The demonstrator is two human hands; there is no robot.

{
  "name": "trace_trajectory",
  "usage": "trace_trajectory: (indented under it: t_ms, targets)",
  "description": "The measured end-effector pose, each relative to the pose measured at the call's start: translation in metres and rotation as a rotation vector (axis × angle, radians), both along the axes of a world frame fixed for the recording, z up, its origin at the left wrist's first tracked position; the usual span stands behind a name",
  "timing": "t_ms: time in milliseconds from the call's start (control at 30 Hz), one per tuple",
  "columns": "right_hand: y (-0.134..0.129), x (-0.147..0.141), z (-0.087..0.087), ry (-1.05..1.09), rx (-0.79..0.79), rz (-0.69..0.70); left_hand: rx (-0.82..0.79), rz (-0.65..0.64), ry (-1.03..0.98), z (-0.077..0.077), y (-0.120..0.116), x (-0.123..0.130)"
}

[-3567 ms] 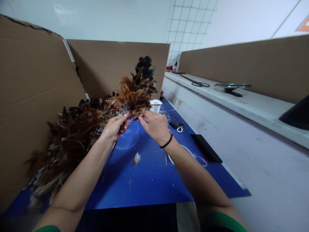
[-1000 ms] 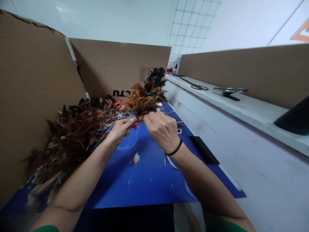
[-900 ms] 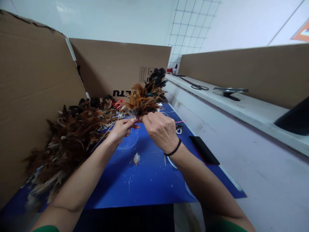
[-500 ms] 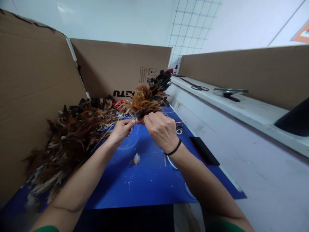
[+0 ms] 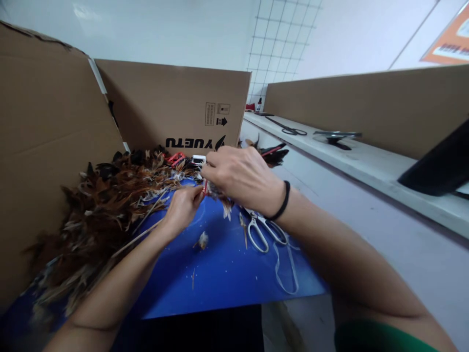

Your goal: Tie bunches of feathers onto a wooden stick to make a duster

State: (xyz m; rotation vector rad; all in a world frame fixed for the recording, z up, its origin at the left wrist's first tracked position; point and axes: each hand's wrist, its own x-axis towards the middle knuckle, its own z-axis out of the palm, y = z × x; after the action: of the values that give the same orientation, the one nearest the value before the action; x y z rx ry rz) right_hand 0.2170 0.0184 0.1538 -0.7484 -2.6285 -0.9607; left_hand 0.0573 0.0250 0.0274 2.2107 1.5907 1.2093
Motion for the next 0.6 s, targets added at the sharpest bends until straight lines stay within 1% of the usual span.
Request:
trace_trajectory:
  t_ms: [100, 167, 233, 300, 367, 433, 467, 600]
  targets:
    - [0.023, -0.002, 0.022, -0.011, -0.215, 0.035, 0.018, -0.060, 0.117, 0.002, -0.007, 0.002]
    - [0.046, 0.000, 0.033, -0.015, -0.450, 0.122, 0.028, -0.112, 0.157, 0.005, -0.012, 0.002]
    - [0.069, 0.005, 0.037, 0.000, -0.685, 0.174, 0.041, -0.162, 0.187, 0.010, -0.017, 0.000]
    - [0.088, 0.012, 0.033, 0.048, -0.888, 0.191, 0.054, -0.212, 0.211, 0.017, -0.021, -0.003]
    - [0.098, 0.018, 0.023, 0.126, -1.044, 0.178, 0.071, -0.253, 0.209, 0.023, -0.025, -0.006]
    - [0.098, 0.022, 0.006, 0.225, -1.108, 0.156, 0.068, -0.303, 0.187, 0.027, -0.027, -0.009]
    - [0.095, 0.025, -0.004, 0.281, -1.105, 0.153, 0.058, -0.330, 0.172, 0.028, -0.028, -0.010]
    - [0.077, 0.034, -0.049, 0.572, -0.999, 0.183, -0.016, -0.414, 0.081, 0.030, -0.024, -0.015]
